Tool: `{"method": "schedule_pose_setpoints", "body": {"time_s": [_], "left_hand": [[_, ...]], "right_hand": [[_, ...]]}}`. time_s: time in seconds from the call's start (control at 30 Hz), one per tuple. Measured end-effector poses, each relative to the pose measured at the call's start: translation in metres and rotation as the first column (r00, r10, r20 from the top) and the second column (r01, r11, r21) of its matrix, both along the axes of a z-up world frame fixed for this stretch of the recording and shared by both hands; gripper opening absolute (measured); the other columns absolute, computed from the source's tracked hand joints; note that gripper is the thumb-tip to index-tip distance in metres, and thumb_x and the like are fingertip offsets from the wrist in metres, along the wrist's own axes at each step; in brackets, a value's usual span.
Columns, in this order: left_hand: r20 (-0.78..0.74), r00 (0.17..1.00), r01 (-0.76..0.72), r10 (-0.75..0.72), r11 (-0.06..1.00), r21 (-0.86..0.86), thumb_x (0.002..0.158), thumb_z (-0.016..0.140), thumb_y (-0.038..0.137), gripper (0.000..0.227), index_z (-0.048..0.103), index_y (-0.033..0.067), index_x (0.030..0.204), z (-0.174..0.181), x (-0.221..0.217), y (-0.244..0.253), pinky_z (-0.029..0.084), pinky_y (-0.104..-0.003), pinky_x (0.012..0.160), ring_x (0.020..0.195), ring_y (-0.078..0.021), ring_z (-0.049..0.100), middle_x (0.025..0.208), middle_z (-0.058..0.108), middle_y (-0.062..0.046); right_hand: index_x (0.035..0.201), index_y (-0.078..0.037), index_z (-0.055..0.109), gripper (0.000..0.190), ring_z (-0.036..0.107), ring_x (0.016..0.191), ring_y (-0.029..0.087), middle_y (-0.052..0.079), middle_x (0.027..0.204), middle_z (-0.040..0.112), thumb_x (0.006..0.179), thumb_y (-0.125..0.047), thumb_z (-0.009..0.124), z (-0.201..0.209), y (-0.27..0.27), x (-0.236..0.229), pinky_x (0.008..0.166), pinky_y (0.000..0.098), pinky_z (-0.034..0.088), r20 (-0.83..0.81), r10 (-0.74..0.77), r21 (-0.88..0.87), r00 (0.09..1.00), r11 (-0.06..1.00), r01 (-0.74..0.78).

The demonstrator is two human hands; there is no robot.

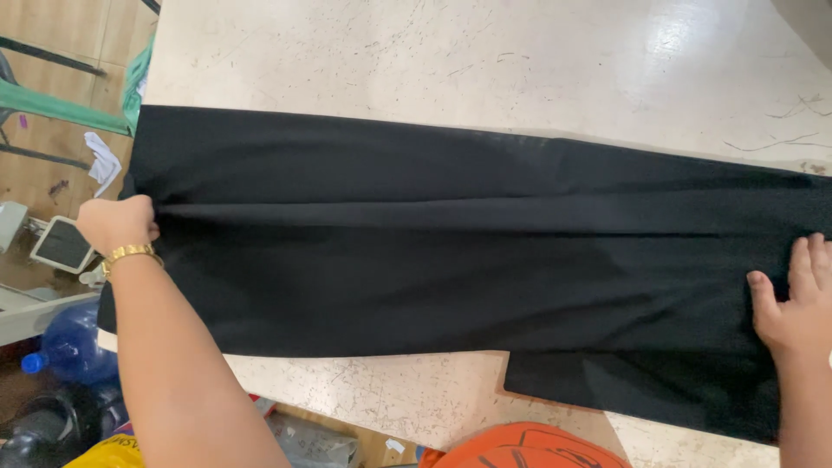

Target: Folding and smoothing black fabric pieces on a workbench

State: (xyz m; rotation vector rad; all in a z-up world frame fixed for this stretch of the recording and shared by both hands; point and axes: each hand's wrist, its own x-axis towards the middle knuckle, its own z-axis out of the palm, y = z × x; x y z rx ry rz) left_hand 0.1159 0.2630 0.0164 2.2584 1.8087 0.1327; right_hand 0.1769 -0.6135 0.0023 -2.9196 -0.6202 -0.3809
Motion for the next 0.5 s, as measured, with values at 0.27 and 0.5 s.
{"method": "schedule_pose_setpoints", "body": {"time_s": [0.27,0.5], "left_hand": [[-0.29,0.94,0.211,-0.178,0.974,0.087,0.068,0.06,0.014,0.016,0.067,0.0099,0.055,-0.035,0.044,0.106,0.049,-0.035,0.052,0.058,-0.0178,0.066,0.047,0.06,-0.005],[-0.903,0.105,0.718,-0.416,0.66,-0.22,0.065,0.078,0.045,0.037,0.084,0.011,0.077,-0.064,0.172,0.183,0.057,-0.027,0.061,0.078,-0.0204,0.074,0.08,0.078,-0.008]], "right_hand": [[0.135,0.027,0.043,0.059,0.036,0.128,0.063,0.048,0.138,0.041,0.09,-0.008,0.057,0.002,0.003,0.005,0.108,0.0639,0.029,0.008,0.065,0.088,0.998,0.994,-0.065],[0.137,0.025,0.045,0.06,0.04,0.128,0.063,0.047,0.138,0.043,0.09,-0.011,0.058,0.002,0.003,0.005,0.107,0.0634,0.033,0.029,0.032,0.022,0.999,0.999,-0.033]]}}
